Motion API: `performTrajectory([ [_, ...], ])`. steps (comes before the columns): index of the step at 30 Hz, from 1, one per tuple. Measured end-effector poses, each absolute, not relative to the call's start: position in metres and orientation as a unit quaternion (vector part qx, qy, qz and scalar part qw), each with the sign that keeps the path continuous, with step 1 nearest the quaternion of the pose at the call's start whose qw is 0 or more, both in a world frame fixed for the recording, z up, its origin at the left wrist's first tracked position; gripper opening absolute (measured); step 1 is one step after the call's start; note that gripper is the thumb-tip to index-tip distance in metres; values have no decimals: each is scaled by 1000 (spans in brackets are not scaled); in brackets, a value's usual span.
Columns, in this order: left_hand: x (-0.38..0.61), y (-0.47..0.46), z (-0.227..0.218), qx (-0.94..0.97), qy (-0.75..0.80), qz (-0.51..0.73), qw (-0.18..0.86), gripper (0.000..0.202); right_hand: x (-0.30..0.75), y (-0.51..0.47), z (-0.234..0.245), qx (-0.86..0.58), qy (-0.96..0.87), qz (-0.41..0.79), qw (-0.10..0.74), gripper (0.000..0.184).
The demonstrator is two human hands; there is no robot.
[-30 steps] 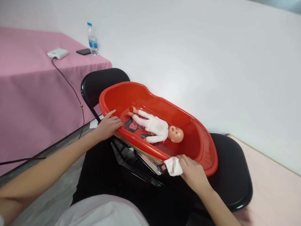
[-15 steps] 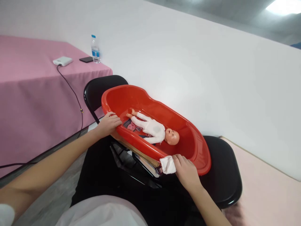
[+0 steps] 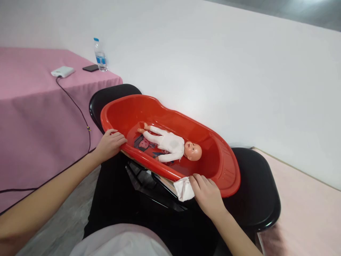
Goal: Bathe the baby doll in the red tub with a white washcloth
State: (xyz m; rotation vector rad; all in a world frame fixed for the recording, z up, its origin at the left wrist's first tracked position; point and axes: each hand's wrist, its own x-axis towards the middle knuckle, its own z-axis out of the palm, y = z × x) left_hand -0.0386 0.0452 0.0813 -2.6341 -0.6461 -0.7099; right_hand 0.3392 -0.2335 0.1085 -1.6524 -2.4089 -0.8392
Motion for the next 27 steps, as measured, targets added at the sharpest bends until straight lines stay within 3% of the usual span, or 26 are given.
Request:
performTrajectory([
  [7,-50,51,61,-933,-253,-229,116,26,320,-231,99,-539,-797,-270,37,26],
  [13,-57,48,42,-931,-262,-214,140,23,307,-233,84,-541,-801,-252,52,31],
  [21,-53,49,38,-932,-273,-198,134,21,322,-231,83,-592,-793,-116,85,27],
  [27,-51,49,41,-932,-278,-203,112,21,327,-231,81,-588,-795,-111,94,32],
])
